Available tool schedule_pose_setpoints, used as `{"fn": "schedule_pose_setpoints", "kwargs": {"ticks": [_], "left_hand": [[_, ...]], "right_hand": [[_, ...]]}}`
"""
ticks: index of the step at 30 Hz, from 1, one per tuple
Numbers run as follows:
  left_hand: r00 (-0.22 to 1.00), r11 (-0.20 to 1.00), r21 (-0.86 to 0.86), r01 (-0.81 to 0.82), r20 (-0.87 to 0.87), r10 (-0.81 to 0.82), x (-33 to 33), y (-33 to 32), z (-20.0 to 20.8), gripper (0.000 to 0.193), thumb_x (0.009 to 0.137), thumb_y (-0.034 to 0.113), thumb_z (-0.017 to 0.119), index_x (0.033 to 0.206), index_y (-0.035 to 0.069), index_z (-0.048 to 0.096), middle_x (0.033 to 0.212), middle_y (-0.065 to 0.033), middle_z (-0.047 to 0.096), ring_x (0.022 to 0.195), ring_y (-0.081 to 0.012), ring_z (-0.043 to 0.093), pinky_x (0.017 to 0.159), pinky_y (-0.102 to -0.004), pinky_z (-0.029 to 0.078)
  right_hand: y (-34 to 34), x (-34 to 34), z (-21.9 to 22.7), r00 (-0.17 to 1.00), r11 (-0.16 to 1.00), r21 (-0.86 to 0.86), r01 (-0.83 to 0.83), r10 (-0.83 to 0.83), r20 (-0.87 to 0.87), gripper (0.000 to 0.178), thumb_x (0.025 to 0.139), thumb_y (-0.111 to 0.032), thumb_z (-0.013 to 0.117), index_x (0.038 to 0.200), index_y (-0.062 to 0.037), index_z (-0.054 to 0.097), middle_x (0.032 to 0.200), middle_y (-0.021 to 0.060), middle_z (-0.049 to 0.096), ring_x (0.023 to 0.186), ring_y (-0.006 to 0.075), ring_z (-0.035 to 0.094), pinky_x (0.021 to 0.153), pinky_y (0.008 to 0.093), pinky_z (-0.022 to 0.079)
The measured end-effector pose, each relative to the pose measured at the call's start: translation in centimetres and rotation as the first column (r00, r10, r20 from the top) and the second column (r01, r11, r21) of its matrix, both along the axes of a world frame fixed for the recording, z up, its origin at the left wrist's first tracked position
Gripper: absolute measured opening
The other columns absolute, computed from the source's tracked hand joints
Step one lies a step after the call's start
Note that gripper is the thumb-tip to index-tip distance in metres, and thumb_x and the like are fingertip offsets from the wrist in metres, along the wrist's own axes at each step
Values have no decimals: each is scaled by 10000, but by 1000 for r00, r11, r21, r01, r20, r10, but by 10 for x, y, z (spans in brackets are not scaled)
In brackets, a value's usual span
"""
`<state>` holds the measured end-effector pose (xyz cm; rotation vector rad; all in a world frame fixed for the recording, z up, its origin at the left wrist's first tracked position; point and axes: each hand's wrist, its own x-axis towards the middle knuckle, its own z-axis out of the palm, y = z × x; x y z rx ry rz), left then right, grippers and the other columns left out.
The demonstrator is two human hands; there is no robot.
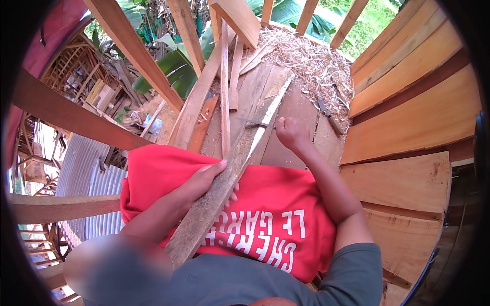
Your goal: The person holds a long, thin piece of wood against their lap and uses a knife to shave off thin strips of wood. They repeatedly scrape the blade along the length of the wood to smooth the surface, creating a pile of wood shavings on the floor.
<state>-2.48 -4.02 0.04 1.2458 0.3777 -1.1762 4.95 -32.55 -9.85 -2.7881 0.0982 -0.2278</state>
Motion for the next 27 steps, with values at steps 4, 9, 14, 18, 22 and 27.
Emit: {"fn": "schedule_pose_setpoints", "kwargs": {"ticks": [4,9,14,18,22,27], "left_hand": [[999,999,-14,-42,-34,42,1,3,-6,485,1072,435,321,1149,12,546,875,-127,670,642,-218,677,551,-349,577],[997,998,-24,-57,-47,56,4,0,-3,483,1070,433,328,1191,12,533,896,-131,666,663,-225,680,568,-356,576],[982,989,-87,-118,-157,103,-1,6,-6,464,1070,422,343,1232,20,507,902,-136,652,693,-221,671,571,-358,563],[973,982,-88,-164,-180,147,8,3,-4,448,1069,419,352,1234,31,503,885,-133,627,678,-219,623,549,-359,530],[959,972,-123,-200,-228,169,6,1,-1,443,1068,418,357,1240,32,489,884,-136,611,659,-225,590,535,-366,507],[958,970,-152,-189,-244,149,9,3,-9,450,1067,422,359,1249,28,477,890,-140,609,661,-224,589,536,-367,506]], "right_hand": [[24,-12,18,995,1000,14,-10,11,-103,496,949,-314,412,677,-11,694,691,252,661,691,432,671,712,534,538],[6,8,13,988,997,71,43,-32,-150,501,948,-308,395,694,1,696,729,261,669,728,435,675,738,528,539],[17,1,15,991,992,118,-40,54,-120,515,946,-322,392,683,4,692,719,255,664,709,425,671,710,536,535],[27,1,27,984,998,61,-18,29,-174,512,951,-325,383,704,-13,706,737,247,677,711,440,666,705,544,530],[18,9,11,988,990,120,72,-54,-144,515,960,-330,375,723,-19,712,746,249,680,720,433,673,716,554,529],[7,20,-4,993,999,45,-14,20,-120,506,958,-322,375,726,-16,703,740,243,682,696,435,674,692,543,538]]}}
